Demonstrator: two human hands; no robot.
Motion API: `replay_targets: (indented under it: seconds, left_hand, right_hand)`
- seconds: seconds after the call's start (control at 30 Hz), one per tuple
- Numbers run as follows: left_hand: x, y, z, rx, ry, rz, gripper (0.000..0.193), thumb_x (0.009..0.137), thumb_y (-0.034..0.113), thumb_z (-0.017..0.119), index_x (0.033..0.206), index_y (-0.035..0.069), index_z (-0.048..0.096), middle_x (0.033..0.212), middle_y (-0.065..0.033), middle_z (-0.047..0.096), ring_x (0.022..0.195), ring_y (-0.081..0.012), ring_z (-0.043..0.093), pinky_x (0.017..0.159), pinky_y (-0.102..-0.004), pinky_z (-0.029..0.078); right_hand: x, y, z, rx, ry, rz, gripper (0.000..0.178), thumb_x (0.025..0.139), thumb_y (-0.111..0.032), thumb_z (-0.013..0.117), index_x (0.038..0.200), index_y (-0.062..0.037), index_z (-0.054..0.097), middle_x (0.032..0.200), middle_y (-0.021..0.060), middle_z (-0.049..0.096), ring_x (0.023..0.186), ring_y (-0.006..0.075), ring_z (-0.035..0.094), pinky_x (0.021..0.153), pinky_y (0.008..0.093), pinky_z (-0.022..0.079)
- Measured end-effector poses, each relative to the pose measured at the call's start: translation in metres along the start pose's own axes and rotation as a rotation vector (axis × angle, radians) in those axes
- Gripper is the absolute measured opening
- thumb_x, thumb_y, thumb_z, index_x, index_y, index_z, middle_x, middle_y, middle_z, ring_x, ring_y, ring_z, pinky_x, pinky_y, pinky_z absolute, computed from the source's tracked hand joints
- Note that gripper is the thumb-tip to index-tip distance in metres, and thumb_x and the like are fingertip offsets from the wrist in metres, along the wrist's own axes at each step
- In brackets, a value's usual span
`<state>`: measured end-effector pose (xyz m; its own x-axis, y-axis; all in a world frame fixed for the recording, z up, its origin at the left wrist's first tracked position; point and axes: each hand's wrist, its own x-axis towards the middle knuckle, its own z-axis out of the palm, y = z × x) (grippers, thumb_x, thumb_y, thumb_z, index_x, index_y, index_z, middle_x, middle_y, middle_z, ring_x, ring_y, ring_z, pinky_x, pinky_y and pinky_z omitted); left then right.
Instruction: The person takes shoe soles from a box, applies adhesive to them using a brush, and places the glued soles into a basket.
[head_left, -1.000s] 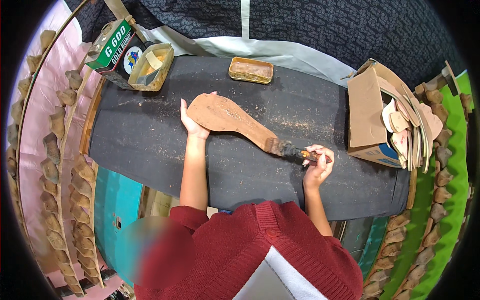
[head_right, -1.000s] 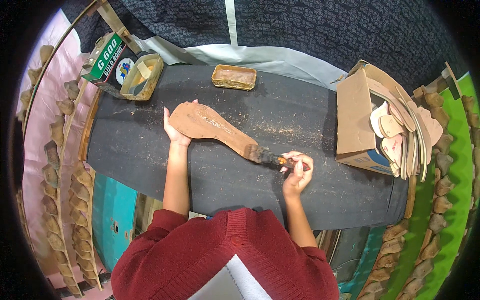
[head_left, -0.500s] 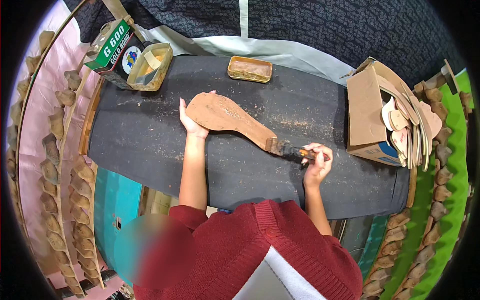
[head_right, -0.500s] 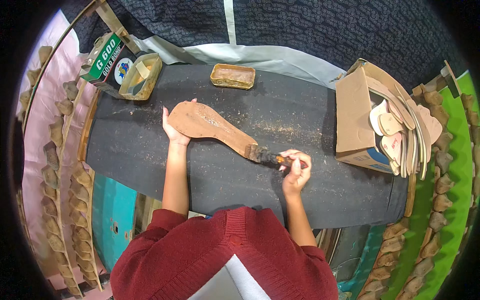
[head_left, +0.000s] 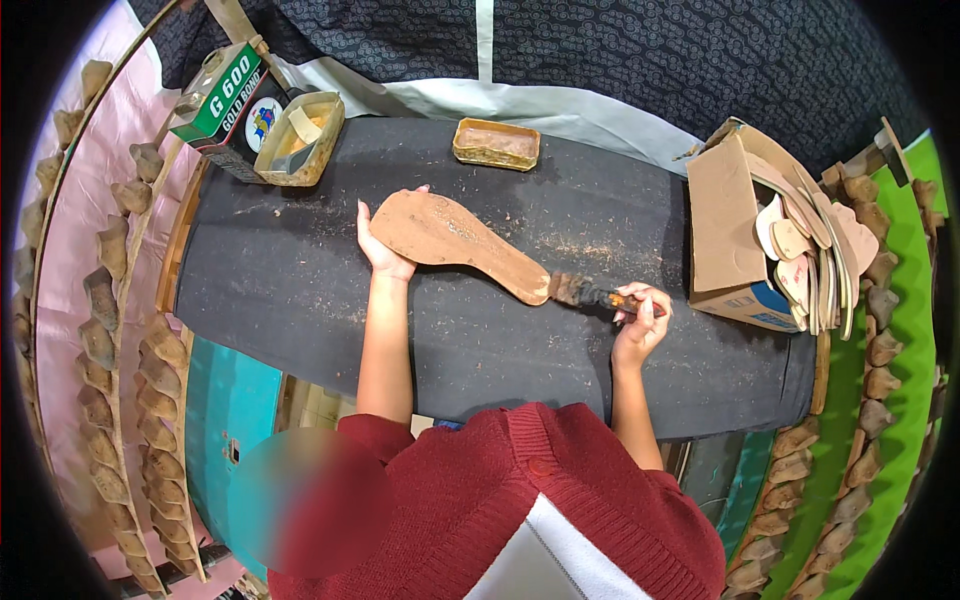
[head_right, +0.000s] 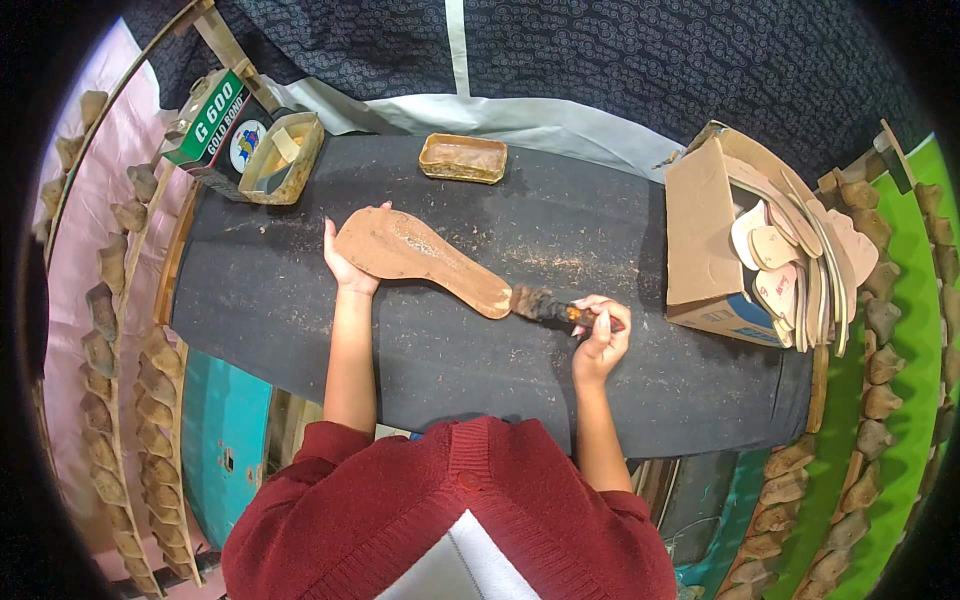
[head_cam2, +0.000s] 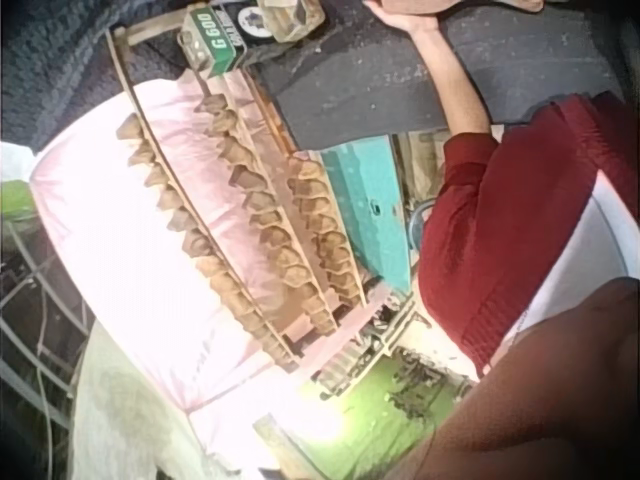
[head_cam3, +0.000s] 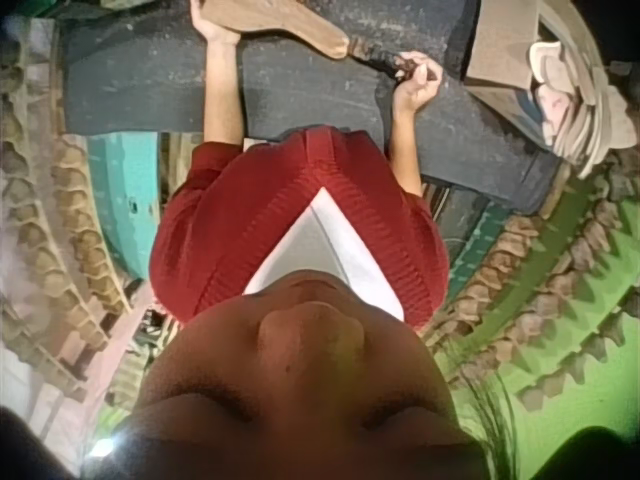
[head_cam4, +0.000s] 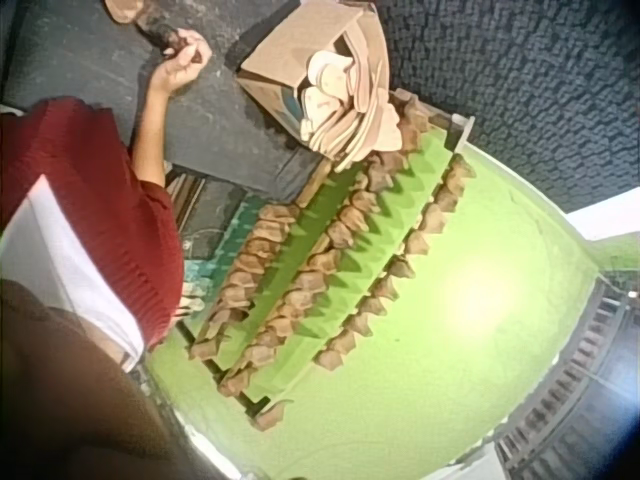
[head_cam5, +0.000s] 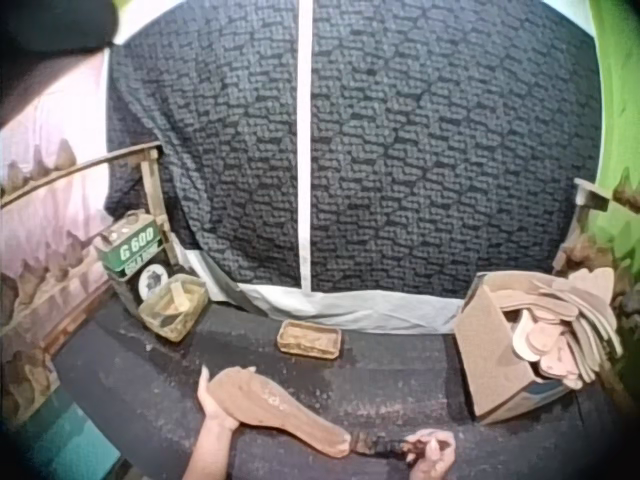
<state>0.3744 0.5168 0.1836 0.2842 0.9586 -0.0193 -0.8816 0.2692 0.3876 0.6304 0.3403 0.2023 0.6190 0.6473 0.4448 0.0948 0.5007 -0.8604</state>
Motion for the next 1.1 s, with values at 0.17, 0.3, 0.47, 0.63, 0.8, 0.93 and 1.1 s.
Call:
replay_targets:
  seconds: [0.17,0.3,0.47,0.63,0.8,0.93,1.1]
  left_hand:
    - [0.0005,-0.0010,0.0010,-0.005,-0.041,-0.004,0.062,0.081,0.051,0.024,0.100,-0.003,0.048,0.116,-0.0219,0.042,0.105,-0.0316,0.042,0.091,-0.0405,0.031]
    - [0.0008,-0.0008,0.0023,0.009,0.023,0.008,0.063,0.079,0.053,0.024,0.095,-0.002,0.052,0.110,-0.0212,0.047,0.102,-0.0318,0.045,0.089,-0.0410,0.033]
    - [0.0010,-0.0013,0.0041,0.020,0.023,-0.003,0.063,0.079,0.052,0.024,0.095,-0.002,0.052,0.111,-0.0214,0.046,0.102,-0.0318,0.045,0.089,-0.0408,0.033]
    - [0.0009,-0.0004,-0.0001,0.009,-0.020,-0.001,0.061,0.081,0.050,0.024,0.100,-0.002,0.048,0.117,-0.0217,0.042,0.106,-0.0326,0.041,0.092,-0.0415,0.031]
    - [0.0018,-0.0025,0.0023,0.022,0.020,-0.005,0.062,0.080,0.051,0.024,0.098,-0.002,0.050,0.115,-0.0216,0.043,0.104,-0.0323,0.043,0.090,-0.0415,0.032]
    - [0.0006,-0.0022,0.0011,0.034,0.019,0.007,0.063,0.079,0.053,0.025,0.096,-0.001,0.052,0.113,-0.0216,0.045,0.103,-0.0322,0.044,0.089,-0.0413,0.033]
    - [0.0022,-0.0004,-0.0013,0.010,-0.023,-0.010,0.062,0.081,0.050,0.024,0.101,-0.003,0.048,0.116,-0.0218,0.042,0.106,-0.0327,0.041,0.092,-0.0415,0.031]
  right_hand:
    - [-0.0025,-0.0012,0.0010,0.105,-0.031,0.047,0.013,0.084,-0.019,0.040,0.083,-0.0055,0.042,0.079,0.0125,0.052,0.060,0.0118,0.049,0.044,0.0180,0.038]
    - [-0.0017,0.0022,0.0033,0.048,-0.021,0.027,0.013,0.084,-0.019,0.040,0.083,-0.0057,0.041,0.079,0.0121,0.052,0.062,0.0124,0.050,0.044,0.0182,0.038]
    - [0.0004,-0.0006,0.0019,0.102,0.034,0.018,0.012,0.084,-0.018,0.039,0.083,-0.0060,0.042,0.081,0.0111,0.051,0.068,0.0131,0.051,0.043,0.0184,0.038]
    - [0.0000,0.0024,0.0053,0.109,0.006,0.079,0.013,0.084,-0.018,0.040,0.084,-0.0057,0.042,0.082,0.0118,0.052,0.066,0.0128,0.050,0.043,0.0190,0.038]
    - [0.0000,0.0024,0.0013,0.097,0.021,0.032,0.013,0.086,-0.016,0.038,0.085,-0.0043,0.042,0.084,0.0124,0.052,0.067,0.0128,0.051,0.047,0.0196,0.039]
    - [0.0000,0.0041,0.0026,0.076,-0.005,0.059,0.013,0.086,-0.017,0.038,0.086,-0.0046,0.041,0.085,0.0124,0.052,0.066,0.0120,0.050,0.047,0.0195,0.040]
    - [0.0010,0.0005,0.0035,0.101,0.057,0.056,0.013,0.086,-0.017,0.037,0.087,-0.0047,0.041,0.085,0.0117,0.052,0.066,0.0116,0.050,0.047,0.0195,0.039]
